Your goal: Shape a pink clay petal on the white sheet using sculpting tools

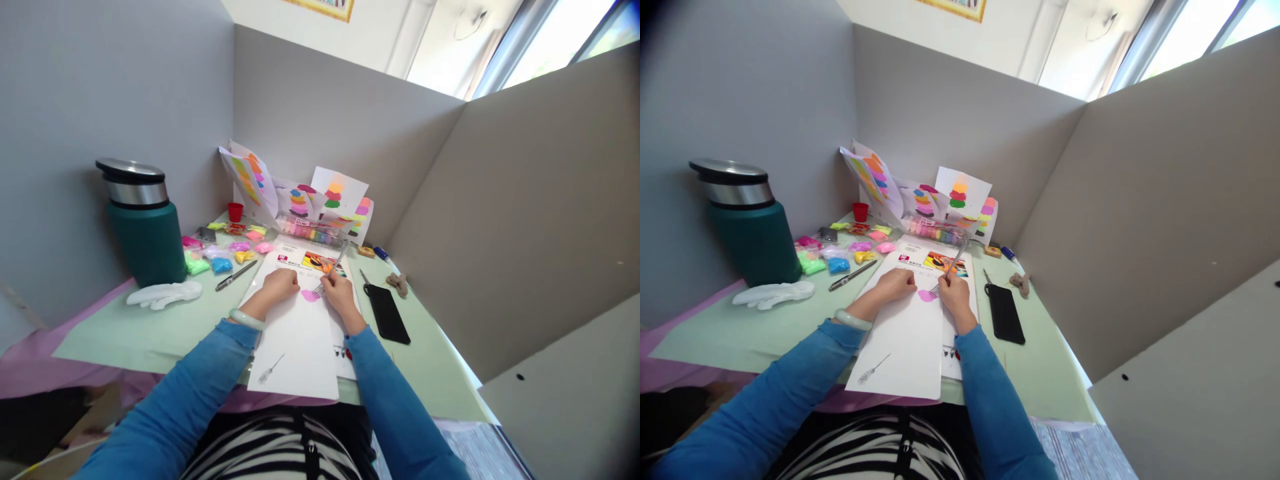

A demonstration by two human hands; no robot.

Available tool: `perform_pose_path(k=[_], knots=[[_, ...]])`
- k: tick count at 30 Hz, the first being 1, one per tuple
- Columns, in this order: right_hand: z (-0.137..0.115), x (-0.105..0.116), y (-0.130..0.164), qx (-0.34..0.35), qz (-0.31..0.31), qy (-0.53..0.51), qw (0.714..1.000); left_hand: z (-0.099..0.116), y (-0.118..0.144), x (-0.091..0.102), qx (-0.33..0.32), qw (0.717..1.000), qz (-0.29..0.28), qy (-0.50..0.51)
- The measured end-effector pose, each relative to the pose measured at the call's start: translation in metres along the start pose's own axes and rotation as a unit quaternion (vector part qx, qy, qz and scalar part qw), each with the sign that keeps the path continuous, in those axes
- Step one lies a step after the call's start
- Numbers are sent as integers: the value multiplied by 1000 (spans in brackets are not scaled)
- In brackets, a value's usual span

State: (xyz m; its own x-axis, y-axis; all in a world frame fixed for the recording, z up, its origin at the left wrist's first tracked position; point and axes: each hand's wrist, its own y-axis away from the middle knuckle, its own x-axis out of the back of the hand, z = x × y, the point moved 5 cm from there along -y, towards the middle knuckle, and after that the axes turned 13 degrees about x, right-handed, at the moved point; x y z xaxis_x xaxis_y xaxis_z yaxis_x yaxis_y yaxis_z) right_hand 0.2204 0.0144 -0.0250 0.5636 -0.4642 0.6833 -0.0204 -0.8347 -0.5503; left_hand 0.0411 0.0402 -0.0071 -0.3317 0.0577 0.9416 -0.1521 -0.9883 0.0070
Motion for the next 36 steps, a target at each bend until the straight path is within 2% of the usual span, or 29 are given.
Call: perform_pose_path(k=[5,15,19,25,33,36], knots=[[-8,-7,1,36,-30,-62,997,1,1,1,0,1000,-3,1],[1,4,0,-15,-5,65,998,0,-1,-1,-1,1000,0,2],[0,4,0,-10,-1,49,999,0,-1,-1,-3,1000,-1,-1],[-7,-5,0,24,-30,-25,999,0,-1,0,-8,1000,0,-9],[1,4,-1,-3,1,56,998,-1,-2,-3,-8,1000,0,-6],[3,6,-1,-8,8,52,999,0,-2,-2,-10,1000,-1,-6]])
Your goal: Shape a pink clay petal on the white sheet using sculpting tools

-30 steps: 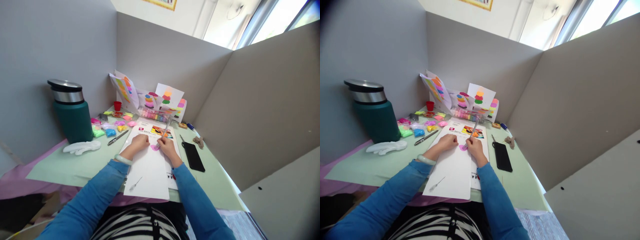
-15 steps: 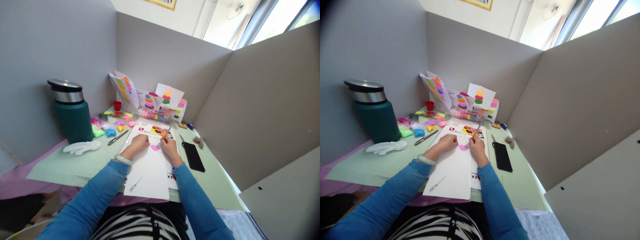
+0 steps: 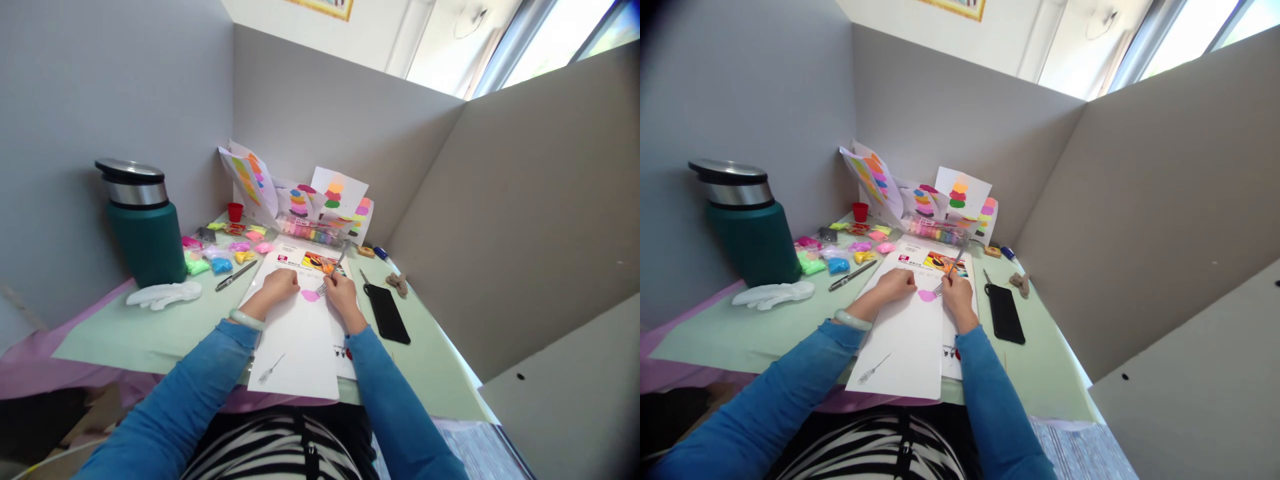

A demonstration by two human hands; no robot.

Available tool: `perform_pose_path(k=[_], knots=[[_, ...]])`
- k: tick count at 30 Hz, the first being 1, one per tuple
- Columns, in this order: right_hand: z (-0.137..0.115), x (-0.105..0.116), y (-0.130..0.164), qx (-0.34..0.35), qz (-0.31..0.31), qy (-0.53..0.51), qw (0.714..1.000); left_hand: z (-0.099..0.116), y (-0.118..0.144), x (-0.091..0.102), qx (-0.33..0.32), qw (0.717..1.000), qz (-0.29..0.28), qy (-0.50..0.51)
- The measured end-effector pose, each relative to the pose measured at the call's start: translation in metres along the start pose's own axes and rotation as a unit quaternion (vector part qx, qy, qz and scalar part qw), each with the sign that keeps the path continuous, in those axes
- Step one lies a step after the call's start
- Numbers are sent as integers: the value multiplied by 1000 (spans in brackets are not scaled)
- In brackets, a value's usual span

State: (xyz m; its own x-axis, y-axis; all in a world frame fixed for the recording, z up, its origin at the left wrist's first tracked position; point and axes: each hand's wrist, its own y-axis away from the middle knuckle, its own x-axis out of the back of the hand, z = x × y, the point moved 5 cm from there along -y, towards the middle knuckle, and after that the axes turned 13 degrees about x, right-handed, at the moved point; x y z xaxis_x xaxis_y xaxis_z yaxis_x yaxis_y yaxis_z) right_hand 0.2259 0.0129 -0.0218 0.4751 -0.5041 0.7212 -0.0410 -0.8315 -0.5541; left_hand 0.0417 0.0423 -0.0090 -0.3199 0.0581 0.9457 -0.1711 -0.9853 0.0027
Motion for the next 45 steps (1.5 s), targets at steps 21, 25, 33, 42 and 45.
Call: perform_pose_path(k=[21,25,33,42,45], knots=[[0,4,1,-39,-32,82,995,0,1,0,-1,1000,2,-1],[-1,4,2,-38,-41,87,995,0,1,1,1,1000,1,-4],[-2,6,2,-33,-36,105,993,0,1,1,6,1000,2,-1],[-4,4,2,-30,-46,97,994,0,0,0,3,1000,2,1],[-5,5,3,-34,-46,112,992,0,0,0,2,1000,3,-1]])
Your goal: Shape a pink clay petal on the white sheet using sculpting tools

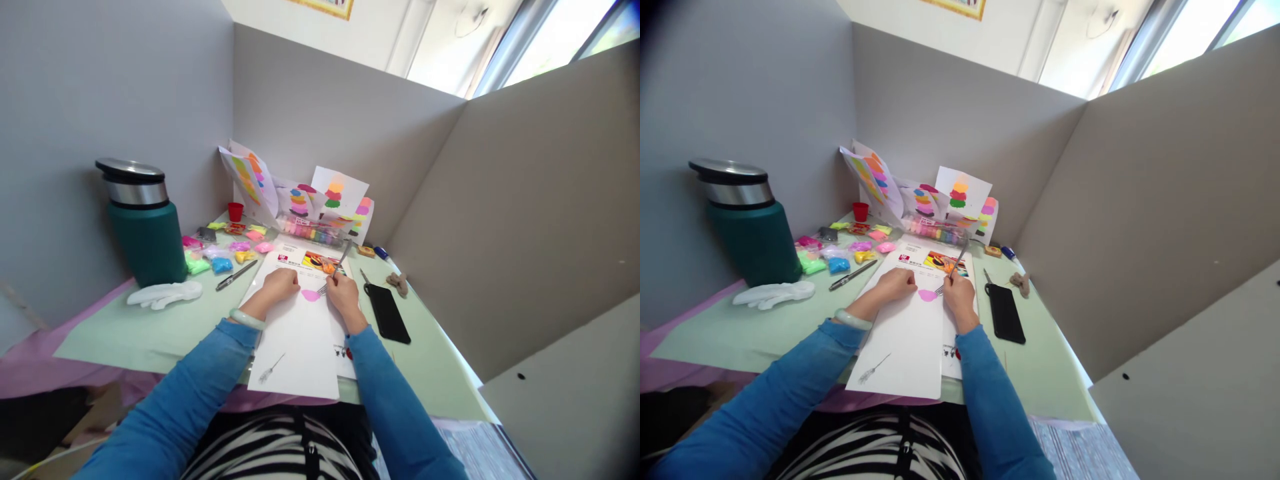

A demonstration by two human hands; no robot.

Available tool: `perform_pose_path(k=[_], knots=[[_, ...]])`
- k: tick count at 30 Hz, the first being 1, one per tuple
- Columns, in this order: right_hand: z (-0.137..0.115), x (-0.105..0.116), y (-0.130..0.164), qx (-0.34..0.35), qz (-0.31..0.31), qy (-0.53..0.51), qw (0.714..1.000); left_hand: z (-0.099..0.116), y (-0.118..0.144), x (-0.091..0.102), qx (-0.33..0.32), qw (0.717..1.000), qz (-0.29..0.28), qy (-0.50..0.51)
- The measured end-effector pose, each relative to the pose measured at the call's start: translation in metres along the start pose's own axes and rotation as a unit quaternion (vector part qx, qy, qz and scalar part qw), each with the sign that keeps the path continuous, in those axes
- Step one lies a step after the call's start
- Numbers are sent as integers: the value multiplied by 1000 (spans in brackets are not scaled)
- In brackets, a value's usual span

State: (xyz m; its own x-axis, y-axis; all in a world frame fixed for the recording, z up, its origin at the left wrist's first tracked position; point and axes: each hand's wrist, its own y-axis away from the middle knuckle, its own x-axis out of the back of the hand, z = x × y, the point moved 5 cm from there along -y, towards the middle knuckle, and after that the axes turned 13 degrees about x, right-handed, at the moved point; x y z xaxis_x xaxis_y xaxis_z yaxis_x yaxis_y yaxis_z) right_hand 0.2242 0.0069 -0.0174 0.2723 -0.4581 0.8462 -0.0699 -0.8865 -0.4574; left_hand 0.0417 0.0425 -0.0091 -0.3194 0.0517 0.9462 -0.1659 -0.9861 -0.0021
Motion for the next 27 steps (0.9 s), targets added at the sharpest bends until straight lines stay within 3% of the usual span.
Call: perform_pose_path(k=[27], knots=[[-2,2,1,0,-5,18,1000,2,4,3,3,1000,-8,-1]])
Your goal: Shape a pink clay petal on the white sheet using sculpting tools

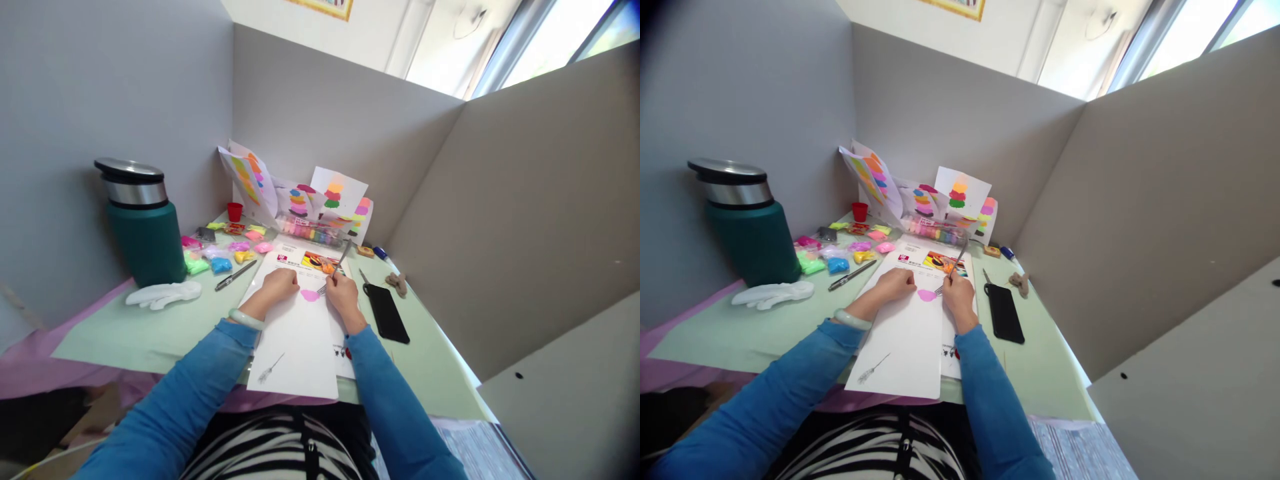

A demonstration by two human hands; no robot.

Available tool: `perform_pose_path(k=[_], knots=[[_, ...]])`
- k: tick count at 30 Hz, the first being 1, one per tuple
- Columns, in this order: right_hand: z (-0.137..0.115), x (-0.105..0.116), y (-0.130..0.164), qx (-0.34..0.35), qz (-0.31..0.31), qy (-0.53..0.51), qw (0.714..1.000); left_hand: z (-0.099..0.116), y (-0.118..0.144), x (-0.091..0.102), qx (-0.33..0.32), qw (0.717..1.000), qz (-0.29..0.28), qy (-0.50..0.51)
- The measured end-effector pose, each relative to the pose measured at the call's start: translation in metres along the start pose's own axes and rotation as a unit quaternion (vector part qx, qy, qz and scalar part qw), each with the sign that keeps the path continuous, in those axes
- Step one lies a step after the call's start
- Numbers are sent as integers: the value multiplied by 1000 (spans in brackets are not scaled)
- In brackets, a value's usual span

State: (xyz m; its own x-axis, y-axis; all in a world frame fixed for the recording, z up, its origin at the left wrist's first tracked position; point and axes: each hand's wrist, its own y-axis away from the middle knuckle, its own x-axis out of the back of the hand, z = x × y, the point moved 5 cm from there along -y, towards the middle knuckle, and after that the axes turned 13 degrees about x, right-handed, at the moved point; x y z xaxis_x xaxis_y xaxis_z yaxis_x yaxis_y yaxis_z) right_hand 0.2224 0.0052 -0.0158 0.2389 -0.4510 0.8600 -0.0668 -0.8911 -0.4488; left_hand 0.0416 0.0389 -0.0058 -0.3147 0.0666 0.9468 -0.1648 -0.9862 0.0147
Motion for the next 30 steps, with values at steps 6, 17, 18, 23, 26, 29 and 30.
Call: perform_pose_path(k=[6,17,18,23,26,29,30], knots=[[0,0,0,-4,-2,2,1000,0,0,0,-1,1000,0,1],[1,-1,0,-10,-8,3,1000,0,1,1,2,1000,1,5],[1,-2,0,-9,-8,3,1000,0,0,0,2,1000,1,5],[1,-1,0,-9,-7,3,1000,-1,-2,-2,-5,1000,5,2],[1,-1,0,-12,-10,4,1000,-2,-2,-2,-3,1000,5,2],[1,-1,0,-16,-10,9,1000,-2,-1,-2,-2,1000,4,5],[1,-1,0,-16,-9,9,1000,-1,-1,-1,-1,1000,3,5]])
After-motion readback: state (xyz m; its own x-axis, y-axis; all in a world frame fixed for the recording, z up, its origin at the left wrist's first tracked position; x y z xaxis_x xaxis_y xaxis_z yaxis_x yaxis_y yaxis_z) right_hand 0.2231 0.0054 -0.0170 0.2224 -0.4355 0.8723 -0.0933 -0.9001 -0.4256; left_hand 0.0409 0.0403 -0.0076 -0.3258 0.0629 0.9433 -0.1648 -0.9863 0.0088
